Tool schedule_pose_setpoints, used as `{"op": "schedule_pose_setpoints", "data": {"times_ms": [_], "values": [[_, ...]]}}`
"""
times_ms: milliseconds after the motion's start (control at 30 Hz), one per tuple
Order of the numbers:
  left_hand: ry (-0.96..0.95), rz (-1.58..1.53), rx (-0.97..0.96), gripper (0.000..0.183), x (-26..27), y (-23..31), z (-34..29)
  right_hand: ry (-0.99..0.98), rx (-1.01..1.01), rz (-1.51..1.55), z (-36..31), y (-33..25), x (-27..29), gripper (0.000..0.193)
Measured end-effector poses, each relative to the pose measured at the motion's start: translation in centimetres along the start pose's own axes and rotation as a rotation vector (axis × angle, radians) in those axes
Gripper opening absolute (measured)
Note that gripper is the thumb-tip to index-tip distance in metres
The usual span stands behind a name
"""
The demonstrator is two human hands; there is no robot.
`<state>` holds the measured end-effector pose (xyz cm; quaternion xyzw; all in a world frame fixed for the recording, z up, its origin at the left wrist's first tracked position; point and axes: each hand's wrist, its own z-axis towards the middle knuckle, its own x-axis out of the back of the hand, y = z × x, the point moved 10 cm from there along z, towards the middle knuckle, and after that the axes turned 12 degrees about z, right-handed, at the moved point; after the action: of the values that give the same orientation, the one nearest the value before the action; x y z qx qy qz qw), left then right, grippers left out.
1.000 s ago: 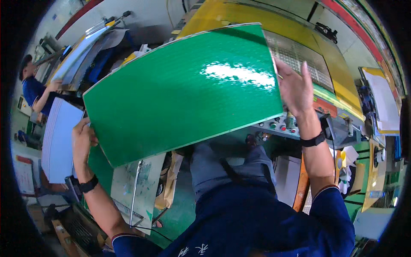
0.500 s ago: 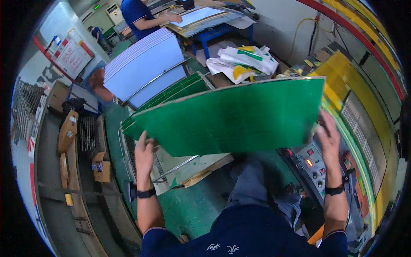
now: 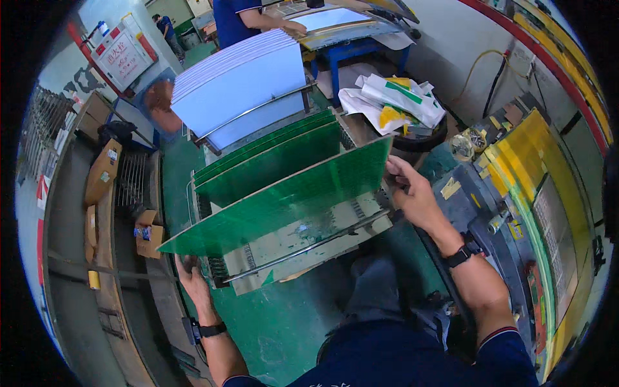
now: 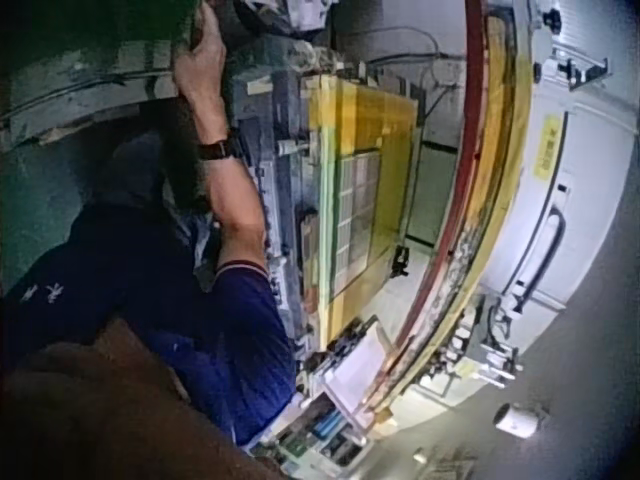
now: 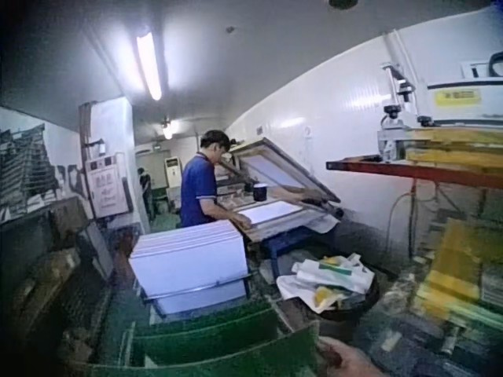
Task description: Operating a semi-automatic screen printing machine to print patterns onto electronic boards and organizing them into a rack.
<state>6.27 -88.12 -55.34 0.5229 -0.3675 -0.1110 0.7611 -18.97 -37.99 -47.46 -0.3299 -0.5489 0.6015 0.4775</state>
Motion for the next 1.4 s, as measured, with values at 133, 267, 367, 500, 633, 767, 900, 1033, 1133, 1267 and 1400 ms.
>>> {"op": "schedule_pose_setpoints", "data": {"times_ms": [133, 267, 367, 500, 633, 767, 900, 1033, 1133, 1267, 1400], "values": [[0.032, 0.078, -0.029, 0.062, 1.4, 0.5, -0.4, -0.006, -0.111, -0.126, -0.3, 3.0, 0.0, 0.057], [-0.042, 0.166, 0.028, 0.058, 1.0, -3.3, 0.5, -0.057, -0.157, -0.122, -0.4, 7.8, -1.1, 0.056], [-0.1, 0.287, 0.074, 0.055, -0.3, -5.6, 0.4, -0.072, -0.201, -0.199, -0.5, 11.8, -0.5, 0.054], [-0.027, -0.066, 0.127, 0.055, 2.3, -6.5, 3.7, 0.1, -0.359, 0.095, 2.1, 16.4, 5.3, 0.057], [-0.136, 0.108, 0.093, 0.054, 1.7, -5.1, 11.8, 0.124, -0.435, 0.081, 8.1, 13.4, 2.7, 0.054], [-0.284, 0.448, -0.047, 0.052, -5.7, -6.7, 19.0, -0.058, -0.232, -0.172, 16.2, 18.5, 1.0, 0.054], [-0.305, 0.48, -0.065, 0.056, -6.7, -12.8, 22.8, -0.197, -0.194, -0.334, 21.5, 22.0, -4.4, 0.063], [-0.343, 0.556, -0.15, 0.056, -11.4, -10.6, 23.3, -0.176, -0.148, -0.497, 24.2, 23.5, -4.2, 0.068], [-0.329, 0.562, -0.167, 0.058, -11.4, -10.3, 23.2, -0.209, -0.133, -0.539, 24.6, 23.9, -5.9, 0.068], [-0.323, 0.528, -0.203, 0.061, -12.3, -9.2, 23.6, -0.139, -0.11, -0.478, 25.5, 24.7, -5.5, 0.071], [-0.233, 0.53, -0.266, 0.062, -11.1, -7.4, 23.6, -0.135, -0.09, -0.292, 26.1, 23.4, -5.8, 0.074]]}}
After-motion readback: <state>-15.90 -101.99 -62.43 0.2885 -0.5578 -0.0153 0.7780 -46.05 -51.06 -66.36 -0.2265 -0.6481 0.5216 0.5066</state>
